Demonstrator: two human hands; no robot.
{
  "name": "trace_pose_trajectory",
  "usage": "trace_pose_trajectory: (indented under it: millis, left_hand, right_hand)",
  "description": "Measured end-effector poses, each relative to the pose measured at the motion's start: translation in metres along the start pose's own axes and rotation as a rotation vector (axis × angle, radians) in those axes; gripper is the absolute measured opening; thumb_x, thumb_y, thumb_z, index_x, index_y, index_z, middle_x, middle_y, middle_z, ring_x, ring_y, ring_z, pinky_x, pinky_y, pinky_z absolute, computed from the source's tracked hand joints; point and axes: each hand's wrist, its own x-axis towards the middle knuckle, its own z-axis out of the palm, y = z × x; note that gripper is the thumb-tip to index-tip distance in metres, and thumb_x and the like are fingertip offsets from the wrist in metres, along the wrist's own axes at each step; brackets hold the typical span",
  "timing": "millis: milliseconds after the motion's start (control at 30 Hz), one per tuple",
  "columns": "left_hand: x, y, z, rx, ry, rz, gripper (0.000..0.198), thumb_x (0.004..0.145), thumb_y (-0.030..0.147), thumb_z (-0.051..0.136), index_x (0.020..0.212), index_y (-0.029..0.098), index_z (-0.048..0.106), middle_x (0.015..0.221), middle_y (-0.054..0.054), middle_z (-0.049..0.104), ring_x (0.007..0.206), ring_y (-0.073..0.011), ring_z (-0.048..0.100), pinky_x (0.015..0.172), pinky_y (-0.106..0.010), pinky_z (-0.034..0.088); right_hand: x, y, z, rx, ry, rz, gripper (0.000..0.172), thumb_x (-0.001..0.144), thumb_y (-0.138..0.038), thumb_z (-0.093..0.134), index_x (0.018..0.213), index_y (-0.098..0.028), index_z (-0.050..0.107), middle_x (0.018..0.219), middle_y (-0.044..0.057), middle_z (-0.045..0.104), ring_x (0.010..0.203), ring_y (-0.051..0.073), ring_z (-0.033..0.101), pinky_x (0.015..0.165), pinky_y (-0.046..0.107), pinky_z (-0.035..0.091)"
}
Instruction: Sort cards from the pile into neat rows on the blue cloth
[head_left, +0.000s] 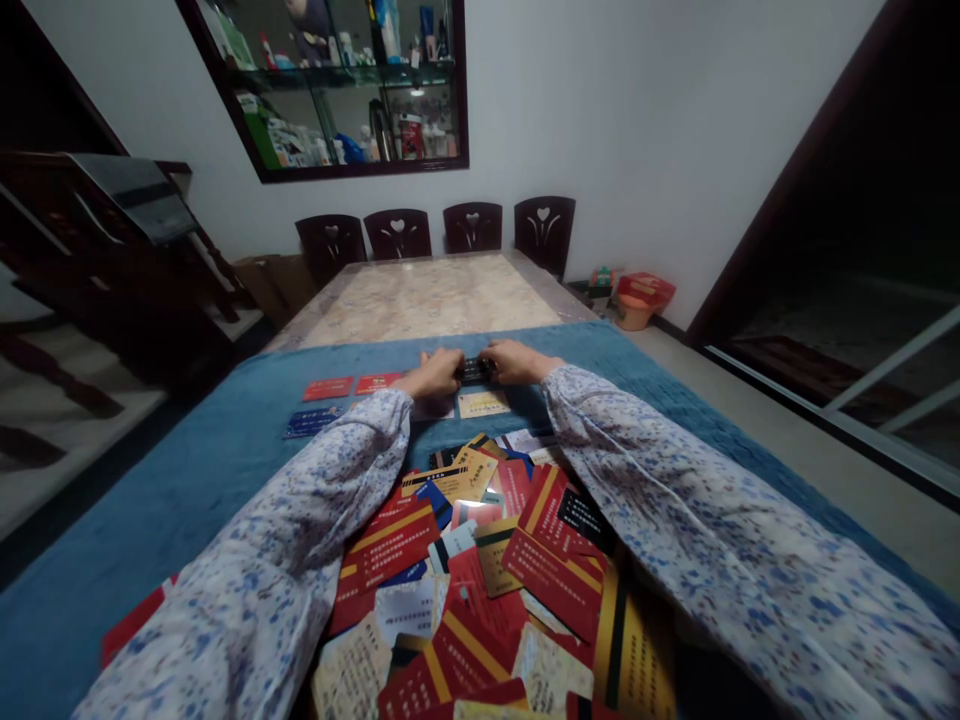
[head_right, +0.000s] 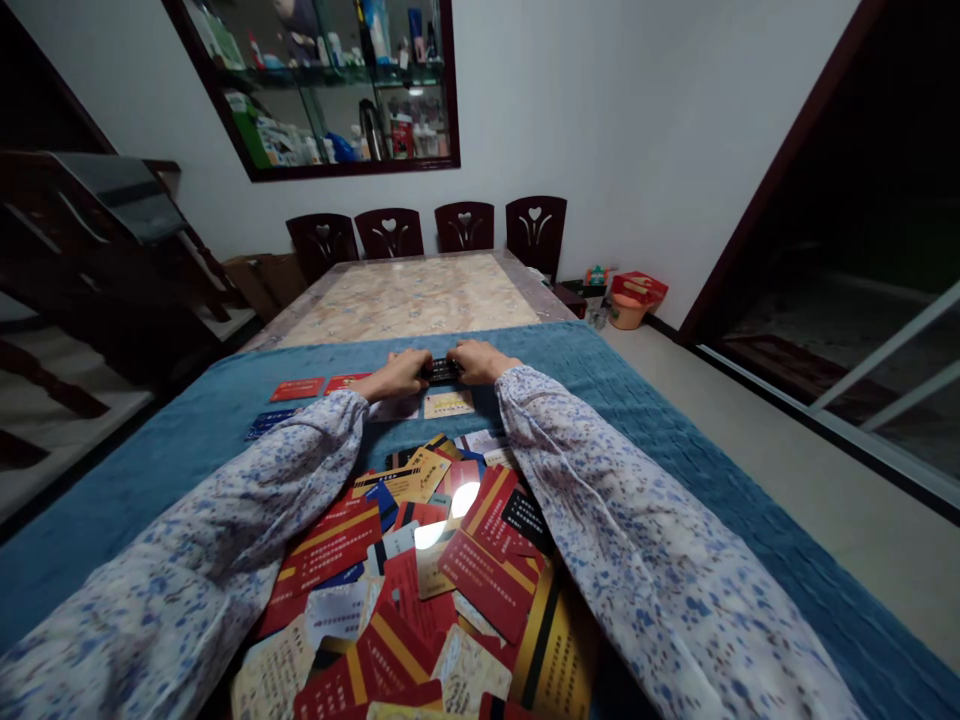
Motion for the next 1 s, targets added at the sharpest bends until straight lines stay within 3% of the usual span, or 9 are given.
trace_pose_trajectory:
  millis: [333,600,1000]
  left_hand:
    - [0.011,-0.014,0.012,-0.011,0.023,0.049,0.031,0.075,0.015,0.061,0.105,0.02,0.066,0.116,-0.011,0.072,0.116,-0.0333,0.063,0.103,-0.05,0.047]
    - [0.01,-0.013,0.008,-0.019,-0.017,0.077,0.031,0.077,0.013,0.058,0.107,0.018,0.067,0.118,-0.011,0.073,0.114,-0.0303,0.065,0.102,-0.045,0.049]
    - [0.009,-0.015,0.005,0.029,-0.04,0.129,0.041,0.075,0.012,0.058,0.114,0.02,0.066,0.121,-0.01,0.072,0.114,-0.0292,0.066,0.099,-0.041,0.051]
  right_hand:
    - [0.006,0.002,0.004,-0.016,-0.046,-0.026,0.051,0.079,-0.017,0.067,0.13,-0.019,0.07,0.128,0.013,0.071,0.114,0.027,0.068,0.085,0.027,0.05]
    - [0.01,0.006,0.007,-0.011,-0.079,-0.057,0.043,0.08,-0.017,0.065,0.121,-0.018,0.074,0.122,0.013,0.073,0.109,0.025,0.07,0.084,0.025,0.05]
    - [0.015,0.005,0.01,0.015,-0.077,-0.087,0.055,0.074,-0.014,0.064,0.128,-0.02,0.072,0.124,0.011,0.074,0.111,0.024,0.07,0.086,0.023,0.05]
